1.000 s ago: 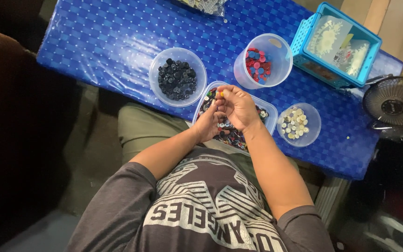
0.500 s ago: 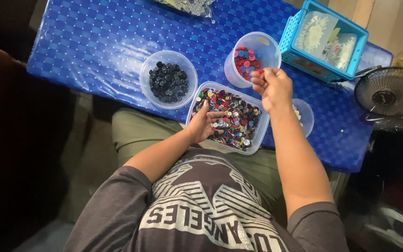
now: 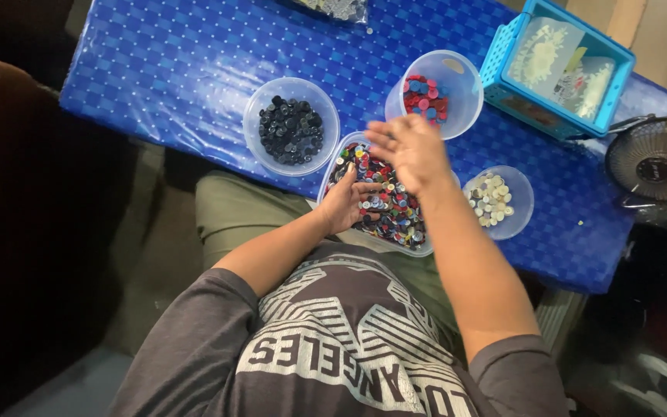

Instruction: Sorting a mixture of buttons into separate containers based on their color and type.

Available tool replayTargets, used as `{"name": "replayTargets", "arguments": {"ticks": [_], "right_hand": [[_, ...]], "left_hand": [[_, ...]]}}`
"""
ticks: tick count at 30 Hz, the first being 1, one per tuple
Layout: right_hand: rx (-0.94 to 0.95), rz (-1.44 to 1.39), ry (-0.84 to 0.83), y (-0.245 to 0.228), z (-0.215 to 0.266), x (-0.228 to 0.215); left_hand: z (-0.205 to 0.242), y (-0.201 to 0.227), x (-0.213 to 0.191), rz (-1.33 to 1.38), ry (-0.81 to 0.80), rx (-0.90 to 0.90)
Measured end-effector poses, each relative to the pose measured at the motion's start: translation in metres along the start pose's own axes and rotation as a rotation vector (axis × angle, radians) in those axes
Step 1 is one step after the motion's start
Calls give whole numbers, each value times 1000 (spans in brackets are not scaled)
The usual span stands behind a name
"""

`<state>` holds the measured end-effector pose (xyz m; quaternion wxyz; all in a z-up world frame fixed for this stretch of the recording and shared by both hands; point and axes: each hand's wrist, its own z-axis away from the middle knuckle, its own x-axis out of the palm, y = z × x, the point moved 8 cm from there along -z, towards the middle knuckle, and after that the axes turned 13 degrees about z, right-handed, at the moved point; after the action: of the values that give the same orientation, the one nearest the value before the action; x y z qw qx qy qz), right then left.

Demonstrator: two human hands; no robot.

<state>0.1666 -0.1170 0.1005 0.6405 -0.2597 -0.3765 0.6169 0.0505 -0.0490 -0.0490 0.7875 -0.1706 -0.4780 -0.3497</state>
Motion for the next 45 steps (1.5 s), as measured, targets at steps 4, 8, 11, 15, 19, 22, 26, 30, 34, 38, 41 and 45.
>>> {"name": "replayTargets", "arguments": {"ticks": [4,8,11,15,19,22,26,30,34,38,41,45], "right_hand": [[-2,75,-95,15,-11,32],[-20,113,-47,23,-12,3],[-20,75,94,41,-3,-46],[-242,509,411,52,28,-107],[-579,1035,438,57,70,-100],[-761,1144,411,72,77,-83],[-903,1213,394,73,87,-56],[-965,1330,451,74,81,-46],[-973,1356,467,78,70,-42],[-901,1250,469,69,67,-46],[-803,1119,411,53,69,-48],[-783,1265,263,71,62,-41]], "left_hand": [[-9,-1,-9,-3,-1,10],[-8,-1,-11,19,-9,11],[-1,-1,-5,35,-19,20],[-9,-1,-16,69,-17,33],[-10,-1,-17,40,-18,35],[-15,-3,-17,32,-35,46],[-5,2,3,11,-45,53],[-1,-2,10,1,-30,41],[-7,-9,7,-10,-19,9],[-3,-4,11,18,-11,34],[-4,-1,9,22,-21,50],[-7,0,-5,35,-8,54]]}}
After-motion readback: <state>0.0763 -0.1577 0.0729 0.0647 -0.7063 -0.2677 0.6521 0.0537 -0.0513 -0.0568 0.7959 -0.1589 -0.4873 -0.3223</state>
